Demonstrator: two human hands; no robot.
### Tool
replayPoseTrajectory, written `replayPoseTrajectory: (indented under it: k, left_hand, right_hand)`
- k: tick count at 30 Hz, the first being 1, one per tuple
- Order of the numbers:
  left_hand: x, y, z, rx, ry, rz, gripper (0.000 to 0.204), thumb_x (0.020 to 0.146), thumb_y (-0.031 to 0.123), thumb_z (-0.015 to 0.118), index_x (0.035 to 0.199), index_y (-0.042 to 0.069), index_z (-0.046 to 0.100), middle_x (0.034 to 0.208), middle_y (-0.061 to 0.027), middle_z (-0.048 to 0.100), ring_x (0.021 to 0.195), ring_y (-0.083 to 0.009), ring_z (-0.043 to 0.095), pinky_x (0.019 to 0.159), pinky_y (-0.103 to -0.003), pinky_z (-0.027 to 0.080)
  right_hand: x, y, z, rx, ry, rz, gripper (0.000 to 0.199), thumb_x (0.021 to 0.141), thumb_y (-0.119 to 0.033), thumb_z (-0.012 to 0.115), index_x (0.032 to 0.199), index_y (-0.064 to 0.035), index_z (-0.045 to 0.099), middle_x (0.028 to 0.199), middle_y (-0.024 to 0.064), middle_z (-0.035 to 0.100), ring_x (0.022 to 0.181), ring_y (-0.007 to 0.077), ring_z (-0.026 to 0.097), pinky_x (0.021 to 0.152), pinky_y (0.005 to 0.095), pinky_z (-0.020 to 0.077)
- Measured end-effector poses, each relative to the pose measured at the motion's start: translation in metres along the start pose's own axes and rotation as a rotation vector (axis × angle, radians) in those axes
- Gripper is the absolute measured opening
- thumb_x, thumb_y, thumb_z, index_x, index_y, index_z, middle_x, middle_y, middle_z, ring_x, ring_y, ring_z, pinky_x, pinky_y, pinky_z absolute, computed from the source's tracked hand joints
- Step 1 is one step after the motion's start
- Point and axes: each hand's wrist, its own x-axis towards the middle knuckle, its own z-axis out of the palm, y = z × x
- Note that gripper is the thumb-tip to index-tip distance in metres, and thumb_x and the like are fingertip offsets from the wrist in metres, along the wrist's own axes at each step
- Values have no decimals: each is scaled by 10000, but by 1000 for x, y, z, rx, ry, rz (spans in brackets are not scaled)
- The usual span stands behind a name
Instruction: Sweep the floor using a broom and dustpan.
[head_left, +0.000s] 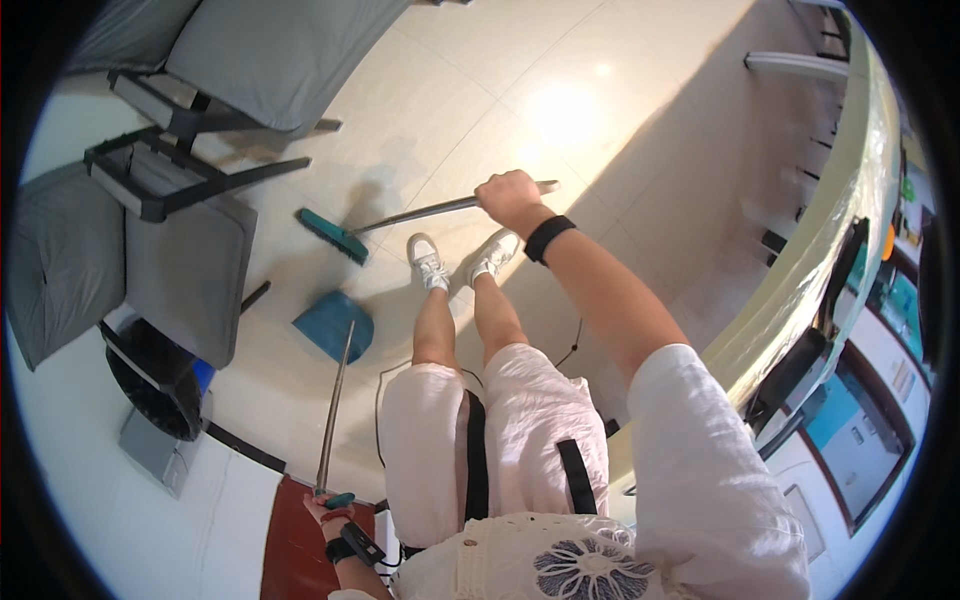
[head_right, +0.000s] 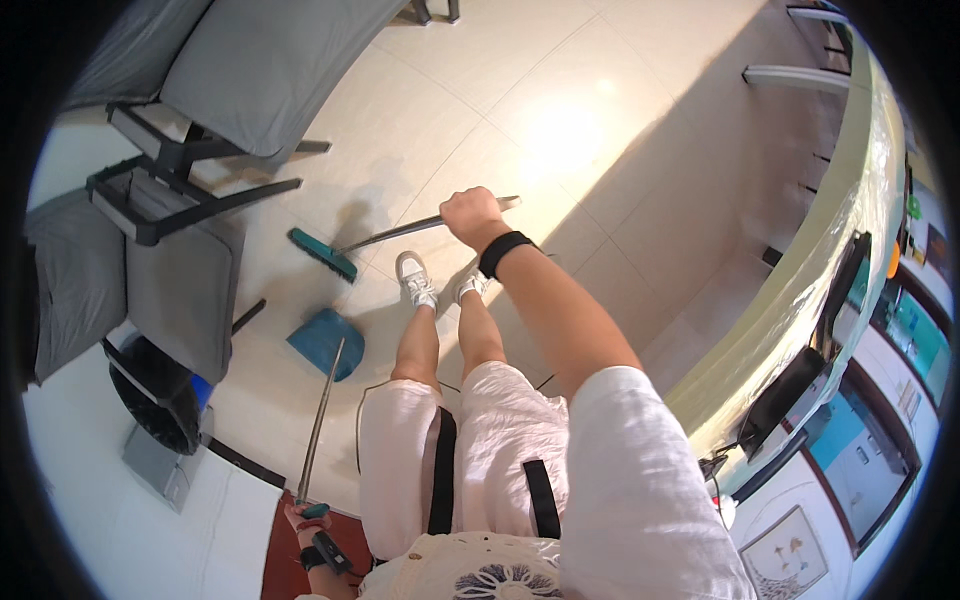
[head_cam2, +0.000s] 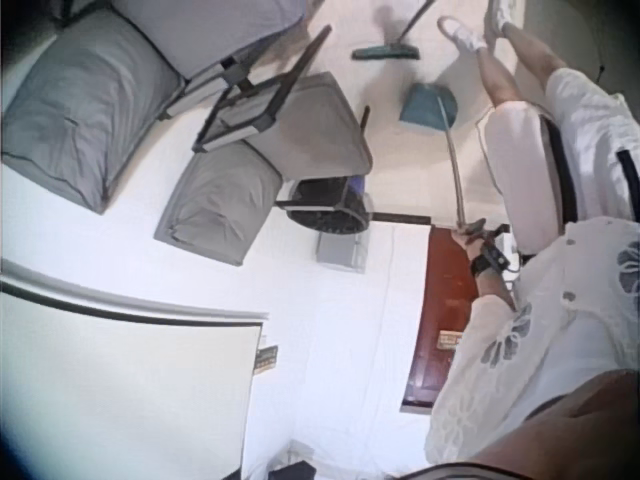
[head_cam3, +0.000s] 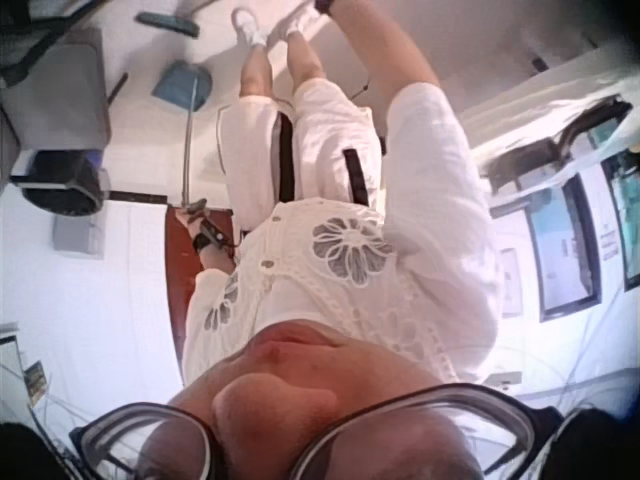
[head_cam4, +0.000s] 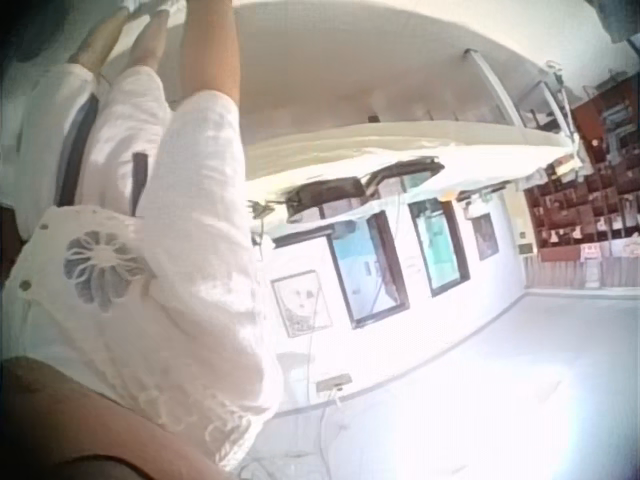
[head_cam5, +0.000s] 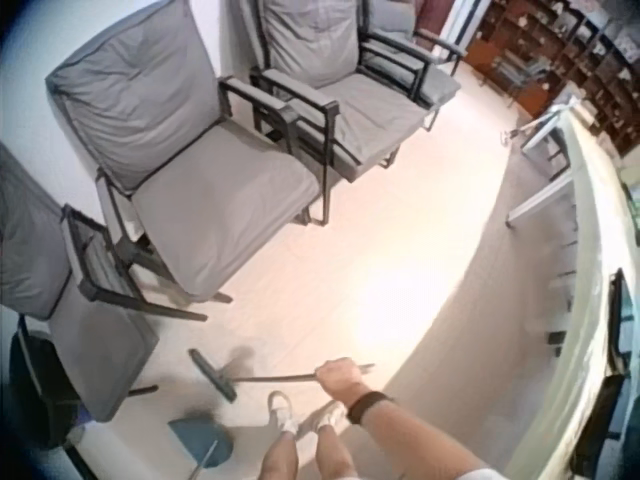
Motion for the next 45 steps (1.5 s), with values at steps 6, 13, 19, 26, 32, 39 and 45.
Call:
replayPoseTrajectory:
  k: [6,13,19,26,32,39,45]
  left_hand:
    - [-55,-11,49,89,-102,151,259,758,406,528,867,172,508,485,93,331,376,-20,327,363,-143,323]
    - [-102,-36,97,249,-203,277,281,760,423,534,885,172,523,470,75,309,367,-28,296,356,-164,269]
    - [-142,-49,130,342,-295,314,305,791,443,482,923,169,511,459,75,303,356,-21,288,344,-157,251]
    - [-197,-59,183,485,-456,409,318,807,418,467,966,145,505,439,71,284,338,-27,266,316,-166,239]
    - [-236,-48,247,680,-574,457,330,821,355,476,1009,85,506,428,39,306,328,-54,295,318,-196,271]
    - [-269,-31,309,949,-735,499,299,815,297,512,1024,83,522,426,32,344,324,-75,352,322,-208,312]
    - [-295,-32,339,950,-705,500,277,822,257,500,1015,59,517,430,23,352,328,-73,364,312,-206,315]
  right_hand:
    - [-96,117,31,221,46,398,187,770,-251,485,741,-122,617,735,98,601,704,263,581,619,361,466]
    - [-275,156,36,365,137,919,197,750,-287,517,836,-144,624,745,133,590,699,303,567,622,390,460]
    - [-254,147,7,334,235,753,192,765,-273,504,823,-125,611,691,122,584,672,299,567,597,385,462]
    - [-2,138,-38,455,422,529,175,707,-121,465,679,-33,614,747,184,590,685,293,595,578,380,473]
    - [-10,145,9,837,203,792,316,733,-352,533,759,-47,611,779,165,594,752,322,569,670,387,448]
    - [-222,78,38,754,114,1148,271,753,-308,519,895,-96,610,687,177,565,663,324,566,601,379,454]
    - [-148,91,-18,745,169,1074,259,783,-302,478,968,-160,591,747,153,582,704,316,565,622,402,457]
